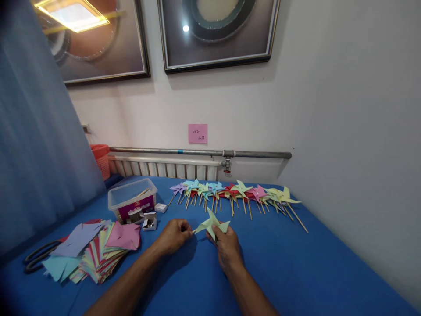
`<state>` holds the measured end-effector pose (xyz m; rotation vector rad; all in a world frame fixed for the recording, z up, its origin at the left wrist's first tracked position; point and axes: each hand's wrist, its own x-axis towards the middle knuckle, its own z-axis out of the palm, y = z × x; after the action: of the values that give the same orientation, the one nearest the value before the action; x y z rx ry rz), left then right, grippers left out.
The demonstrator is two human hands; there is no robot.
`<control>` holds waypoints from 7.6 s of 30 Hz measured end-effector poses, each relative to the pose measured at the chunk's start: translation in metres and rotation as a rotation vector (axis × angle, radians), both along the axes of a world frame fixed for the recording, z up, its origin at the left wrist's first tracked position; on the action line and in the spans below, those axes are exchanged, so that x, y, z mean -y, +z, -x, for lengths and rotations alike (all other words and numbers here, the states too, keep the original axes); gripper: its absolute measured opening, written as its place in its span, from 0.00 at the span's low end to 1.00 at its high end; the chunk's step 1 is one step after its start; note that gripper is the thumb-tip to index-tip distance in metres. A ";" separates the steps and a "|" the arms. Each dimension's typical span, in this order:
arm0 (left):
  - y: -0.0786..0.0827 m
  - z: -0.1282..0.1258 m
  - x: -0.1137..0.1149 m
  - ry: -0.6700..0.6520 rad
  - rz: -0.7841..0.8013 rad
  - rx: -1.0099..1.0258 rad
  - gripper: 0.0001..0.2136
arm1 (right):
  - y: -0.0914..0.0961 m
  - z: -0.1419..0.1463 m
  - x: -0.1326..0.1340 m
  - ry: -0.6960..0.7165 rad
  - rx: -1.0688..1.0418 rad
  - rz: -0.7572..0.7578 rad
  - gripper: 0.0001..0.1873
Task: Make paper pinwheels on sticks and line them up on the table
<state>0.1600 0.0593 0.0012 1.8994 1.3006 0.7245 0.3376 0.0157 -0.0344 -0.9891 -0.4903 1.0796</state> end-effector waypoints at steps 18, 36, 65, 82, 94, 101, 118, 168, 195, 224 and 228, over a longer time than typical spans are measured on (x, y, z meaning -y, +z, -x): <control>-0.015 -0.010 -0.006 -0.062 0.153 0.391 0.11 | -0.017 0.010 -0.005 0.104 0.297 0.025 0.24; -0.027 -0.021 -0.004 -0.041 0.351 0.698 0.14 | -0.010 0.017 0.000 0.155 0.289 -0.005 0.25; -0.015 0.010 -0.019 0.082 -0.154 -0.157 0.07 | 0.013 -0.007 0.003 -0.021 -0.023 0.042 0.20; -0.014 0.002 -0.010 0.068 -0.157 -0.469 0.14 | 0.012 -0.002 0.007 -0.014 -0.030 0.059 0.19; -0.012 0.004 -0.009 0.023 -0.077 -0.308 0.10 | 0.010 0.003 0.005 0.049 0.023 0.072 0.19; -0.018 -0.019 0.000 -0.124 0.297 0.361 0.08 | 0.014 0.008 0.009 0.105 0.021 0.028 0.20; -0.017 -0.019 0.001 -0.103 0.293 0.414 0.10 | 0.012 0.009 0.009 0.117 -0.004 0.030 0.24; -0.021 -0.021 0.003 -0.108 0.285 0.395 0.09 | 0.004 0.008 0.004 0.144 -0.012 0.006 0.21; -0.030 -0.027 0.008 -0.114 0.185 0.370 0.10 | -0.004 0.008 -0.003 0.106 0.013 -0.010 0.19; -0.029 -0.031 0.011 -0.102 0.127 0.304 0.11 | -0.004 0.008 -0.001 0.110 0.035 -0.027 0.16; -0.031 -0.032 0.012 -0.097 0.129 0.329 0.13 | -0.004 0.008 -0.001 0.093 0.027 -0.027 0.18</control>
<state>0.1921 0.0474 -0.0296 1.6463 1.0172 0.8408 0.3299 0.0164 -0.0387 -0.9665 -0.5761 1.1408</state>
